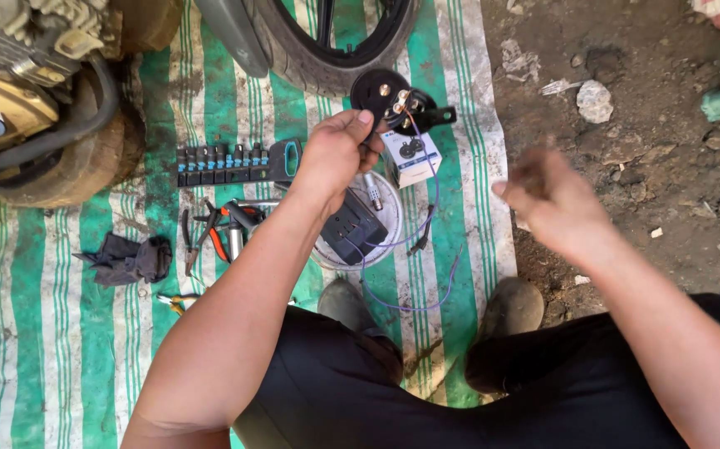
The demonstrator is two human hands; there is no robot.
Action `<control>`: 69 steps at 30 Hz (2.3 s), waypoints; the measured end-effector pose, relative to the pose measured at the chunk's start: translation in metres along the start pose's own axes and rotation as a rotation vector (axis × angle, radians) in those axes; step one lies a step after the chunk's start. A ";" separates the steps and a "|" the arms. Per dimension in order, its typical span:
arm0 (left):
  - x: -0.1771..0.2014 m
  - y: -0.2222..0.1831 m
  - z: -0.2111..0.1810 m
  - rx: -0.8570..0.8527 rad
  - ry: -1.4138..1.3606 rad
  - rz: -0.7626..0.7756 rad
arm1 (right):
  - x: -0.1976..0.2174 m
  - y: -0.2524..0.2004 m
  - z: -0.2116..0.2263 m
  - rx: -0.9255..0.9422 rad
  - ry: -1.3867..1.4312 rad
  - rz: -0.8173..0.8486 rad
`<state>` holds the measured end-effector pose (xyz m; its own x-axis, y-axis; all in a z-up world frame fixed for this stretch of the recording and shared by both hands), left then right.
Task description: Connecting electrical wires to a motorcycle horn and inspecting the unit
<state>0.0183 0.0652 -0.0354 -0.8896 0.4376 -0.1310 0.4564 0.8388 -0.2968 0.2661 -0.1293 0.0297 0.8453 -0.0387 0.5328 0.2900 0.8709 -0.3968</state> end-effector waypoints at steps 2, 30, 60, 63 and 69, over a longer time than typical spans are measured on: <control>0.002 0.001 -0.003 -0.003 0.007 0.006 | -0.025 -0.027 0.008 -0.152 0.219 0.018; 0.018 -0.006 -0.047 0.004 0.034 -0.080 | -0.093 0.070 -0.080 -0.015 0.579 -0.047; 0.036 -0.040 -0.070 -0.217 0.423 0.069 | -0.099 0.112 -0.021 0.104 1.255 0.194; 0.031 -0.040 -0.077 -0.398 0.569 0.228 | -0.100 0.115 -0.022 0.114 1.226 0.196; 0.024 -0.023 -0.067 -0.426 0.411 0.379 | -0.103 0.121 -0.032 0.083 1.183 0.251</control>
<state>-0.0118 0.0778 0.0315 -0.6264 0.7412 0.2412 0.7762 0.6214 0.1062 0.2283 -0.0353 -0.0971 0.7740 -0.2503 -0.5817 0.0661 0.9455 -0.3189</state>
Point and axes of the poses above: each hand's wrist, its own y-axis towards the middle knuckle, its own x-axis out of the back of the hand, z = x × y, the point moved 3 cm from there along y, towards the middle knuckle, and after that the axes turned 4 degrees about z, right-handed, at the moved point
